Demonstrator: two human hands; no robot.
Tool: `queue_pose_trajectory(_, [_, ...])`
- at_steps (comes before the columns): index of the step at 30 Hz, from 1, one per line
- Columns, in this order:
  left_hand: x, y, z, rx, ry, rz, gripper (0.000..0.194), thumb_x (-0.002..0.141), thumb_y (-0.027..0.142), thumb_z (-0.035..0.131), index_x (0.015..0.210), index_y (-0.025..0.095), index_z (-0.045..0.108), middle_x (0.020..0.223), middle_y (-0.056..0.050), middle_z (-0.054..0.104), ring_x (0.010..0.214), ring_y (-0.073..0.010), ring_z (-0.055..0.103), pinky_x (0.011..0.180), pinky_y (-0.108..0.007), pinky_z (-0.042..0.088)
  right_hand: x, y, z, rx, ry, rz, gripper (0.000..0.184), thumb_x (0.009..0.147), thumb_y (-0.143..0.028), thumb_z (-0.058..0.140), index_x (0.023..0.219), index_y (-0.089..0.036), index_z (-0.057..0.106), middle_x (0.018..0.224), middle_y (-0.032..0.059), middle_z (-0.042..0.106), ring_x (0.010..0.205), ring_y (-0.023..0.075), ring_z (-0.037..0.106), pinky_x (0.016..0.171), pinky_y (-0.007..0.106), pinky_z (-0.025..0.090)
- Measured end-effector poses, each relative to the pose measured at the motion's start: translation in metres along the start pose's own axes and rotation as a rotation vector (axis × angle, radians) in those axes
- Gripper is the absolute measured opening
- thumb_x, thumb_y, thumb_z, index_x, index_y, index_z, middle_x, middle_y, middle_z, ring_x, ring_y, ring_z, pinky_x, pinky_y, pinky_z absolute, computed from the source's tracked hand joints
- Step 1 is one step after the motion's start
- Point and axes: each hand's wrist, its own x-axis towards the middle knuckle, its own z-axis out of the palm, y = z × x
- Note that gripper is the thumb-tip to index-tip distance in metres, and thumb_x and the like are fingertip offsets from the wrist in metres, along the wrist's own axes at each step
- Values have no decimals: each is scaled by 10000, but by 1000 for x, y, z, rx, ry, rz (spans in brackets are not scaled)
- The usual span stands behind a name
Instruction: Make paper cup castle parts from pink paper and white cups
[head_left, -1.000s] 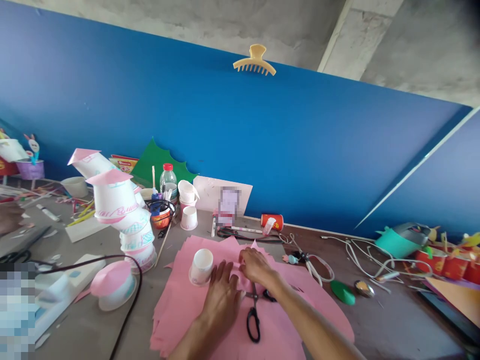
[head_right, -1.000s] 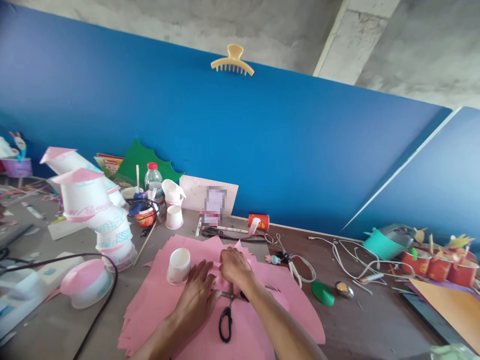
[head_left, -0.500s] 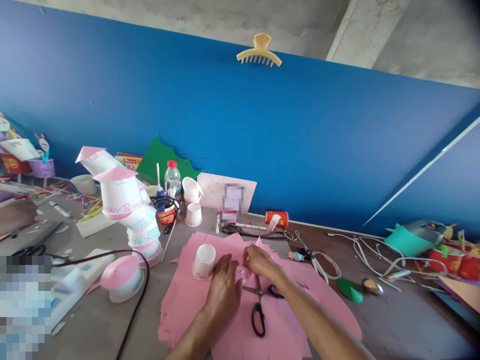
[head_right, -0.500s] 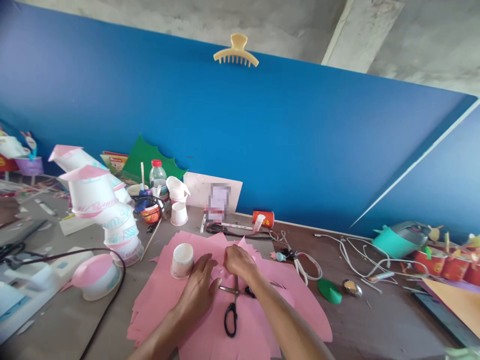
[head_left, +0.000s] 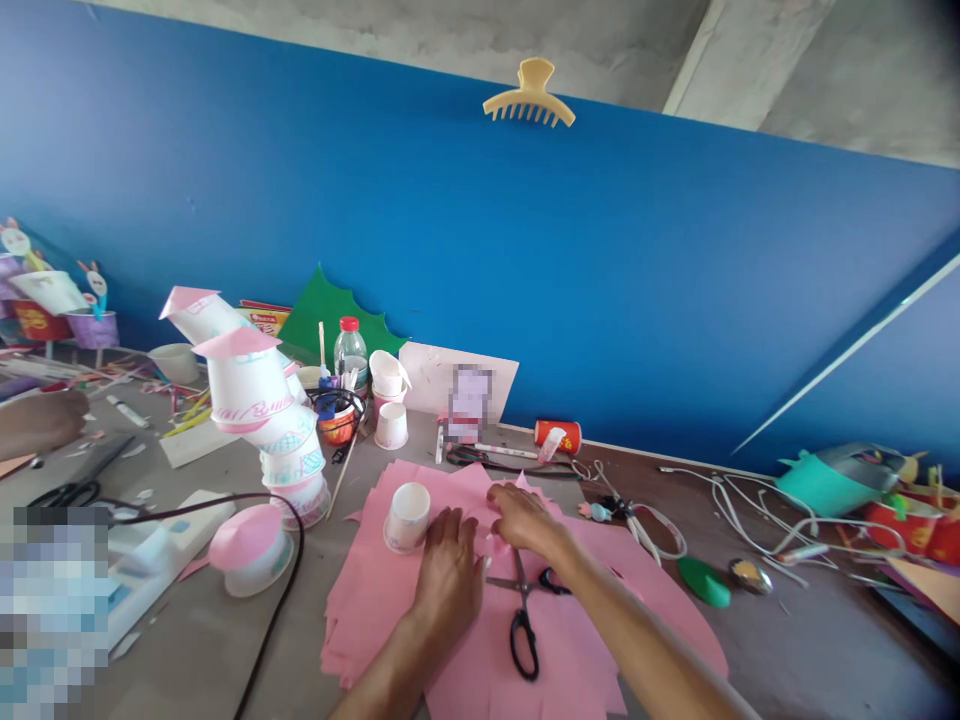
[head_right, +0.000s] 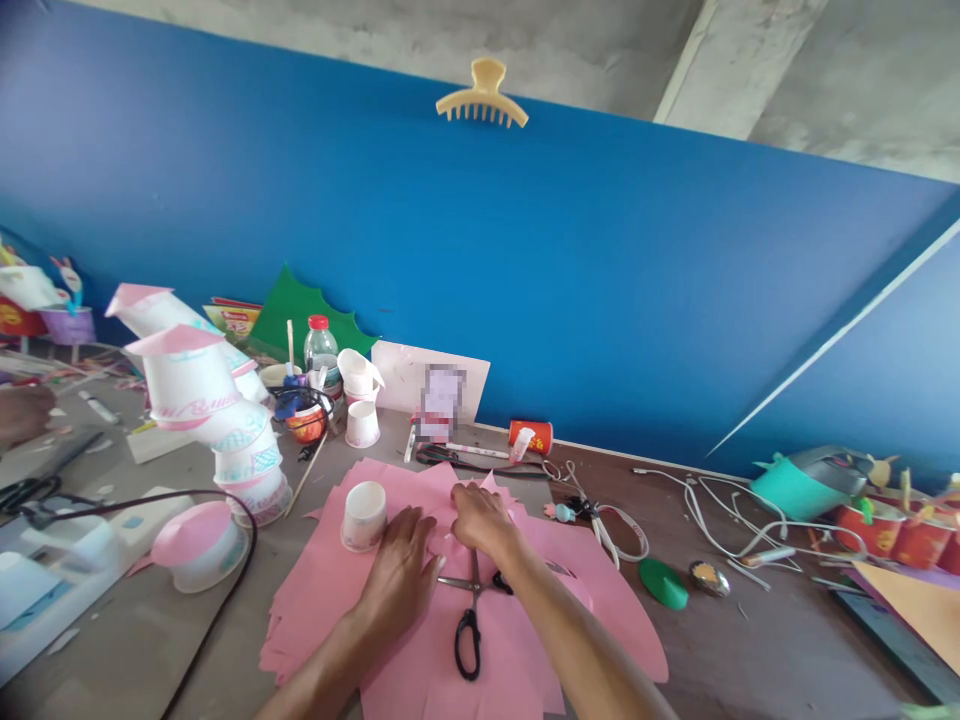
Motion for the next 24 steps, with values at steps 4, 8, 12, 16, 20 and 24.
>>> queue_pose_trajectory(4, [2,7,-12,46,-106,-52,320,801,144,495,1100,115,605,1259,-191,545,1215,-373,456,1014,-558,359,1,-2,-2,-5,-39,-19,332,911,-323,576,1204,-170,550,1207,81,582,1013,216,609,844,426,520])
queue_pose_trajectory(8, [3,10,-19,44,-153,-81,347,801,150,504,1130,118,610,1279,-174,543,1227,-367,441,1038,-554,328,6,-4,-4,30,-87,3,332,911,-323,575,1205,-169,549,1202,80,584,1004,213,612,836,421,524])
queue_pose_trajectory(12, [4,10,-20,51,-172,-92,374,822,162,498,1175,78,590,1314,-199,521,1253,-378,417,1043,-553,327,12,-2,-5,83,-117,9,326,911,-322,575,1201,-174,553,1205,79,583,1009,213,610,838,418,523])
queue_pose_trajectory(16, [4,9,-19,33,-161,-98,357,828,155,486,1161,82,595,1299,-195,536,1245,-369,430,1046,-550,328,18,-3,-3,168,-125,52,330,909,-321,579,1203,-172,551,1206,82,582,1011,214,609,839,417,522])
queue_pose_trajectory(20, [4,5,-12,-82,-57,-94,385,817,148,475,1190,97,557,1265,-191,559,1201,-354,475,1019,-563,351,23,-2,-6,328,-145,83,323,910,-323,576,1196,-173,558,1205,78,584,1003,213,611,832,411,525])
queue_pose_trajectory(24, [9,1,-6,-396,150,-190,424,845,173,411,1263,119,456,1230,-193,566,1143,-295,534,949,-493,438,18,12,-11,539,-65,48,295,908,-321,578,1153,-157,578,1147,69,609,952,199,624,802,392,532])
